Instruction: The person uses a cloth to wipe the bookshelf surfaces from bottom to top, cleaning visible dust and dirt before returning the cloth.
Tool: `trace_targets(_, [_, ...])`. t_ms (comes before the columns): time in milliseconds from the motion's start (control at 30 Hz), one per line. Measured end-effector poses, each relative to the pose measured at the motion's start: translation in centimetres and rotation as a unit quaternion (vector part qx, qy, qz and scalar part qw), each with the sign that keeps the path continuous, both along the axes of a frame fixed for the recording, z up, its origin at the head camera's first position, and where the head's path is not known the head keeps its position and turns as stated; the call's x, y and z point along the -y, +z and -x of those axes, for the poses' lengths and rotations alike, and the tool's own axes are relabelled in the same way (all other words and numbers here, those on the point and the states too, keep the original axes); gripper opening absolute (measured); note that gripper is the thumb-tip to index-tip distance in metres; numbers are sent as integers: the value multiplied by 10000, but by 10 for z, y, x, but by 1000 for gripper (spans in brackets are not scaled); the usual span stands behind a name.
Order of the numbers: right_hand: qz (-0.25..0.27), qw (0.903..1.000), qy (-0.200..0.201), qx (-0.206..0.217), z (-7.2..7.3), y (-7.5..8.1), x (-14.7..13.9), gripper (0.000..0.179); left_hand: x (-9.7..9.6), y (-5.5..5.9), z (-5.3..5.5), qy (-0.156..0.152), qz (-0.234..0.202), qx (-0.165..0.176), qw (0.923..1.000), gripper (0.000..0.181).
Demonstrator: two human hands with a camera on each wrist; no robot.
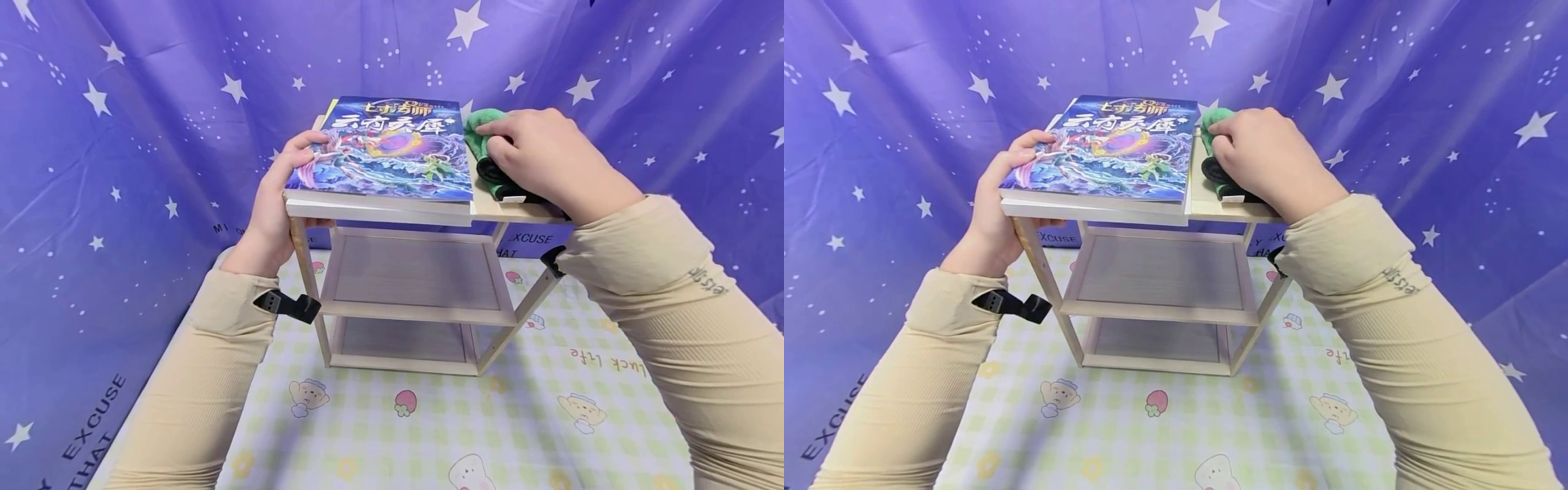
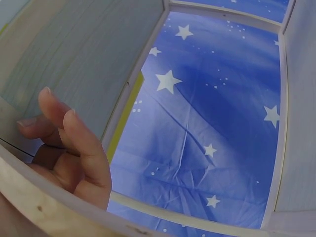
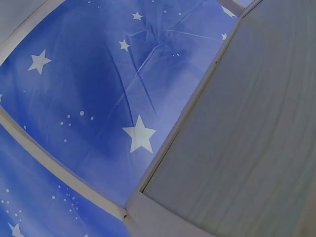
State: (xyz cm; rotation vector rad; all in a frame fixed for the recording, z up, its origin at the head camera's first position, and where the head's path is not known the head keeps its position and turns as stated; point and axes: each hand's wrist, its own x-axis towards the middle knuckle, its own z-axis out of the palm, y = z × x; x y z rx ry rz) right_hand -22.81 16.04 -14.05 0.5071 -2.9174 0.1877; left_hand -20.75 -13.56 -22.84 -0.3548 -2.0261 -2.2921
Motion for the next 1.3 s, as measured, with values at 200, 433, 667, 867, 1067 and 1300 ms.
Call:
trace_targets(200, [182, 9995, -137, 227, -1, 0, -2, 51, 1, 0, 0, 17, -9, 12, 10000, 33])
trace_targets(433, [199, 9969, -457, 608, -6, 4, -4, 57, -1, 1, 0, -4, -37, 16, 10000, 33])
trace_targets(667, [266, 9970, -363, 634, -9, 4, -7, 56, 0, 1, 0, 29, -28, 21, 10000, 33])
trace_targets(867, [548, 9959, -332, 638, -12, 2, -10, 54, 0, 1, 0, 38, -27, 23, 10000, 34])
trace_targets(1067, [703, 9951, -325, 617, -15, 2, -13, 52, 0, 0, 0, 40, -35, 31, 10000, 34])
trace_targets(1300, [684, 9959, -317, 495, -23, 2, -10, 50, 0, 0, 0, 37, 11, 34, 10000, 34])
